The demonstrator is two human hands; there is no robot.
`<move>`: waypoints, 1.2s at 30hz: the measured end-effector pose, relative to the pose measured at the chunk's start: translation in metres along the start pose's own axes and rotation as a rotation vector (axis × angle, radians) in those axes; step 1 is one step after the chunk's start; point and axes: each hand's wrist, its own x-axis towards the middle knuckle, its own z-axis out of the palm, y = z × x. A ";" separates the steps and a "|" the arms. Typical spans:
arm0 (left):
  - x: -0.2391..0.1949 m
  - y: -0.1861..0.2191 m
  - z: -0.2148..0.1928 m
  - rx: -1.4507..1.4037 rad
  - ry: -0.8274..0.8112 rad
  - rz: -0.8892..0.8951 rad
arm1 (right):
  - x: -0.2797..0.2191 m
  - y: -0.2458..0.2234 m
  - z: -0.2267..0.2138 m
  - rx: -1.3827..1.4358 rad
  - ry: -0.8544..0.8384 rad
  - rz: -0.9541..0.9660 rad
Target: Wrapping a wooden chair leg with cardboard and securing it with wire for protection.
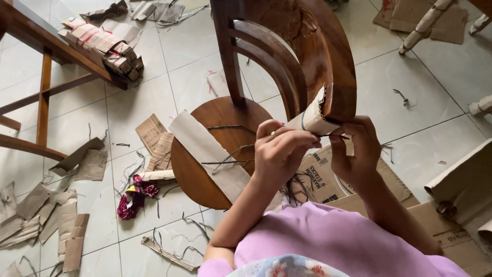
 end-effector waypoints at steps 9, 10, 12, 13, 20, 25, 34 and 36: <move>0.001 -0.002 -0.003 -0.096 -0.128 -0.112 | -0.015 0.033 -0.020 0.031 -0.148 -0.339; 0.008 0.002 -0.007 -0.095 -0.127 -0.112 | -0.006 0.030 -0.021 0.032 -0.148 -0.339; 0.020 0.009 -0.015 -0.078 -0.254 -0.093 | 0.012 0.023 -0.024 0.016 -0.163 -0.574; 0.021 0.006 -0.017 -0.079 -0.256 -0.094 | 0.018 0.018 -0.025 0.015 -0.164 -0.571; 0.029 -0.025 -0.018 -0.246 -0.425 -0.018 | 0.035 0.010 -0.021 0.144 -0.236 -0.551; 0.026 -0.025 -0.012 -0.275 -0.390 0.112 | 0.023 0.012 -0.020 0.240 -0.207 -0.340; -0.010 -0.038 0.013 -0.156 0.105 0.306 | 0.019 -0.006 -0.011 0.260 -0.093 -0.187; -0.012 -0.038 0.017 -0.145 0.158 0.359 | 0.015 -0.005 -0.007 0.167 -0.050 -0.254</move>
